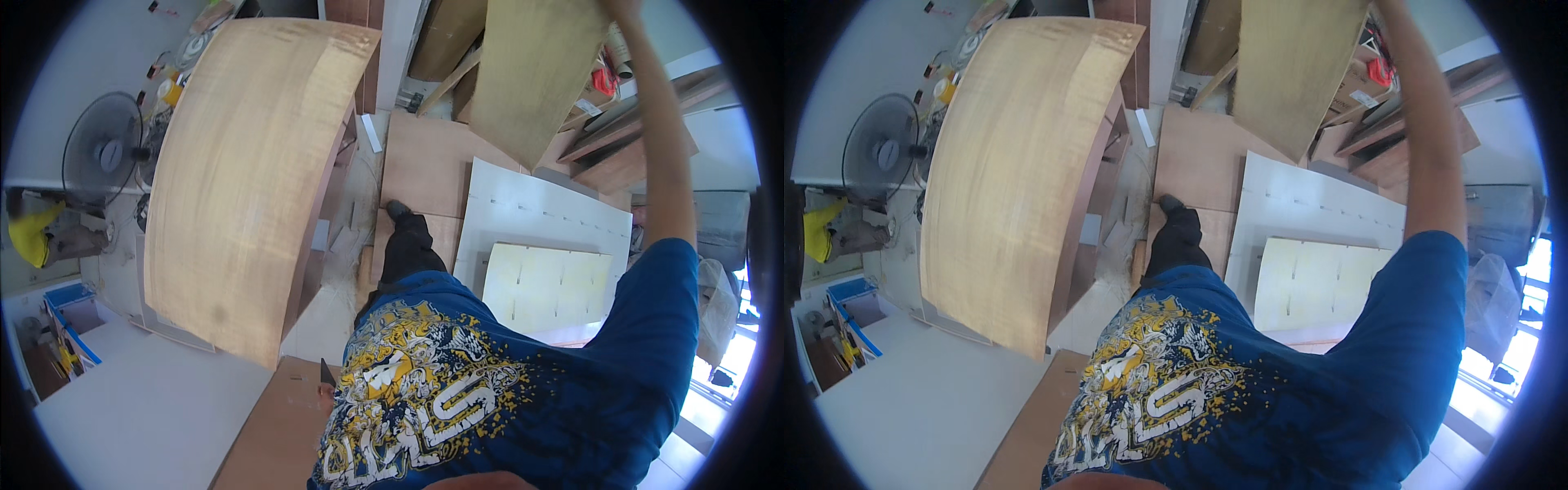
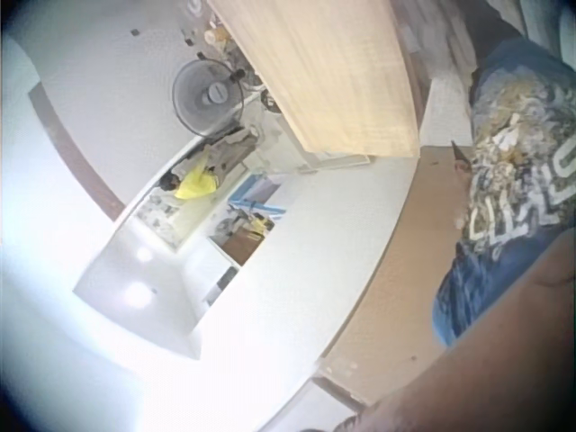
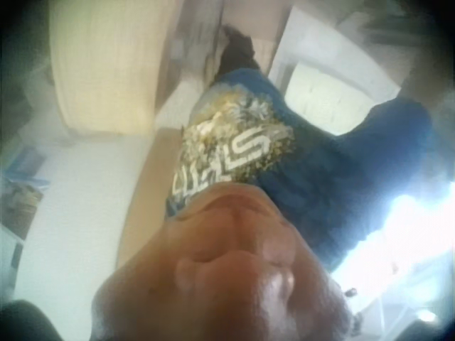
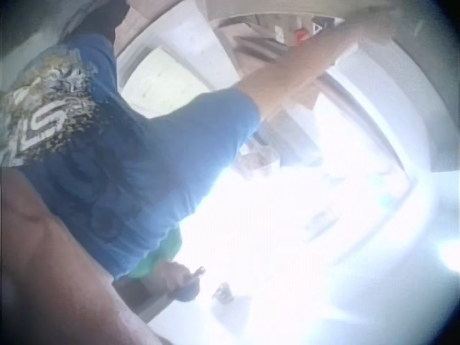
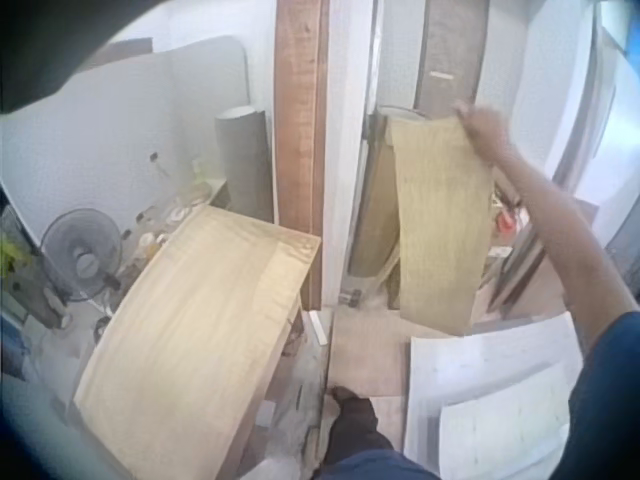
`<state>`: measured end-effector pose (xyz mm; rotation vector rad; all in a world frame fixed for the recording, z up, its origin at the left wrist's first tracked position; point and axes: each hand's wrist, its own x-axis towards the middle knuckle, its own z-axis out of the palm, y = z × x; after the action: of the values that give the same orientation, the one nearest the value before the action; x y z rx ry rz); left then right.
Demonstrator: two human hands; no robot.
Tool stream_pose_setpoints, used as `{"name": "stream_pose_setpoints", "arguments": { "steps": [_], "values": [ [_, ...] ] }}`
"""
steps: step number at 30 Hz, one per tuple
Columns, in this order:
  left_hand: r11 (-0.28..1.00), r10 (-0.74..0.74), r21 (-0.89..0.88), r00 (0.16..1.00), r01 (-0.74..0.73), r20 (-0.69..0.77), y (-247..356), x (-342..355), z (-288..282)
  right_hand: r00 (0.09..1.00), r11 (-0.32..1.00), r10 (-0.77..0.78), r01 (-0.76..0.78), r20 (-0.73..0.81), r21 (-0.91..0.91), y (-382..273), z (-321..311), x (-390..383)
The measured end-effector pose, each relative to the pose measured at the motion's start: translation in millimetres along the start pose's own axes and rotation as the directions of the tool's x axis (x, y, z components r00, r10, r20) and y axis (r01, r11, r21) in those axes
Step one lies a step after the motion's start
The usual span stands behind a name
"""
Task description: The person positions a large curved wooden panel on a workbench, then uses a hand saw to cut along a marked line. After completing the cut, the person lifts the separated piece and places it aside.
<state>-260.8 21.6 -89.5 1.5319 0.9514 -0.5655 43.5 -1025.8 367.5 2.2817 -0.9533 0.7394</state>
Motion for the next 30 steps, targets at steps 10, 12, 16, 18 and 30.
{"name": "stream_pose_setpoints", "arguments": {
  "steps": [10,12,16,18,30],
  "values": [
    [0.982,-0.104,0.151,0.991,0.116,-0.084,43,-42,136,0.731,0.906,-0.423,0.353,0.536,0.233,-20,373,-109],
    [0.973,-0.128,0.183,0.988,0.143,-0.092,58,-47,153,0.715,0.950,-0.314,0.240,0.625,0.202,-22,413,-142],
    [0.957,-0.163,0.226,0.981,0.183,-0.102,77,-46,177,0.591,0.989,-0.013,-0.110,0.807,0.097,-7,449,-230],
    [0.950,-0.173,0.244,0.979,0.194,-0.104,84,-44,185,0.479,0.939,0.199,-0.343,0.855,-0.027,-8,459,-243],
    [0.891,-0.190,0.403,0.978,0.207,-0.082,140,-22,207,0.522,0.840,0.354,-0.542,0.776,-0.019,-57,567,-226]
  ]
}}
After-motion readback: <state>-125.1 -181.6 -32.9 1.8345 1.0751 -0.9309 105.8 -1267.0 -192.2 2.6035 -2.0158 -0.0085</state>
